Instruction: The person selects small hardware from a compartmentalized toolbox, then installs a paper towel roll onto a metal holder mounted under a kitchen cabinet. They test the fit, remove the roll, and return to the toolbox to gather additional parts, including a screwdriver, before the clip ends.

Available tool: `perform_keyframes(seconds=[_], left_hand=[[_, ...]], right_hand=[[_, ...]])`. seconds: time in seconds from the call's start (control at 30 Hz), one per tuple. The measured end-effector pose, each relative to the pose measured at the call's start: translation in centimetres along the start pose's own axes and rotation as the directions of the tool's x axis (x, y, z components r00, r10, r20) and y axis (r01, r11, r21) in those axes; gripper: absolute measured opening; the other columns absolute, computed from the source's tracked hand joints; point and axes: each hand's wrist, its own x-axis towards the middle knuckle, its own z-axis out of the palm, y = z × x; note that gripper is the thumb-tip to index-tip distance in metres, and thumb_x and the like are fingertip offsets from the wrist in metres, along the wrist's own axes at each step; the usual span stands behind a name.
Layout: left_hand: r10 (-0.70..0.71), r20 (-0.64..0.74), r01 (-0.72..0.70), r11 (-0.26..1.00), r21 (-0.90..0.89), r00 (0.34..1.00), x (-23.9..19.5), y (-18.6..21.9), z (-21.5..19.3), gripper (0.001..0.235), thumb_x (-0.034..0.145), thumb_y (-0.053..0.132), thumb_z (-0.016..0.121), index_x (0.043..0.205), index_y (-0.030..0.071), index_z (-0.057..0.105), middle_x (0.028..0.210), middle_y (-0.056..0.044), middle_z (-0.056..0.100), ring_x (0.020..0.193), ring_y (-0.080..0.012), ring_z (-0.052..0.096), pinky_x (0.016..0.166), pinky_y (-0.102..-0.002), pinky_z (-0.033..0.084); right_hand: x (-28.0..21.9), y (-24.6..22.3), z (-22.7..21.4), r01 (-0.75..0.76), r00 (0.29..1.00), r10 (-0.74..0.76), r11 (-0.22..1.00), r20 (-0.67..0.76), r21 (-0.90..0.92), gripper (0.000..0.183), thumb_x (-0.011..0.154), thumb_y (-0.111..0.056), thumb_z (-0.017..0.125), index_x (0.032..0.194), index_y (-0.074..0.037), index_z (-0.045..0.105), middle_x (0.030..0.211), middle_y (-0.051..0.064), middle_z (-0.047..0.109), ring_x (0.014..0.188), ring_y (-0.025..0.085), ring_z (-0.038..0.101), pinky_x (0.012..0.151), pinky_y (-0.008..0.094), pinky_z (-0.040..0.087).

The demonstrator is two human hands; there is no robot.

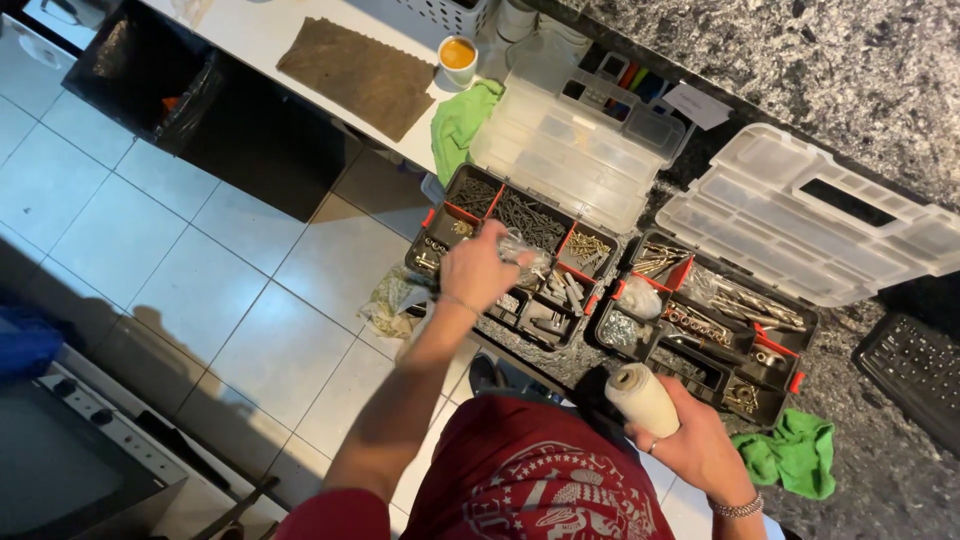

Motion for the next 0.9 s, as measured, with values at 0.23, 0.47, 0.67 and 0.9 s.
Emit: perform_keyframes(seconds=[0.23,0.47,0.67,0.9], left_hand=[[0.235,-0.009,-0.233,0.970,0.075,0.972,7.6,-3.0,1.6,0.014,0.086,0.012,0.063,0.081,0.022,0.072,0.086,0.007,0.079,0.079,-0.0171,0.071,0.096,-0.051,0.055],[0.195,0.134,-0.175,0.973,-0.150,0.972,9.3,-0.3,-1.8,0.020,0.088,0.038,0.072,0.080,0.020,0.076,0.097,0.003,0.080,0.056,-0.0115,0.052,0.062,-0.033,0.046],[0.167,-0.001,-0.165,0.977,0.132,0.986,5.8,-0.4,-2.7,0.010,0.087,0.020,0.064,0.093,0.026,0.068,0.088,0.006,0.071,0.096,-0.0155,0.067,0.101,-0.049,0.052],[0.247,-0.023,-0.202,0.839,0.506,0.969,9.5,-7.1,5.0,0.025,0.089,0.049,0.067,0.102,0.030,0.076,0.096,0.001,0.075,0.098,-0.0268,0.069,0.073,-0.044,0.056]], right_hand=[[-0.1,-1.7,0.5,0.078,0.997,-0.080,0.996,0.022,0.053,0.071,0.069,-0.048,0.078,0.135,-0.031,0.058,0.096,0.001,0.082,0.080,0.021,0.078,0.074,0.035,0.057],[0.2,-1.1,1.0,0.052,0.998,-0.054,0.997,0.032,0.062,0.073,0.069,-0.048,0.079,0.136,-0.032,0.058,0.102,0.000,0.081,0.086,0.021,0.077,0.081,0.035,0.055],[0.2,-0.8,1.0,0.041,0.999,-0.043,0.996,0.024,0.074,0.071,0.069,-0.052,0.079,0.134,-0.033,0.058,0.098,-0.002,0.081,0.082,0.021,0.077,0.078,0.036,0.056],[0.6,-0.6,1.5,0.070,0.997,-0.073,0.994,0.034,0.083,0.070,0.069,-0.049,0.078,0.133,-0.030,0.057,0.106,0.002,0.080,0.089,0.026,0.077,0.082,0.038,0.054]])
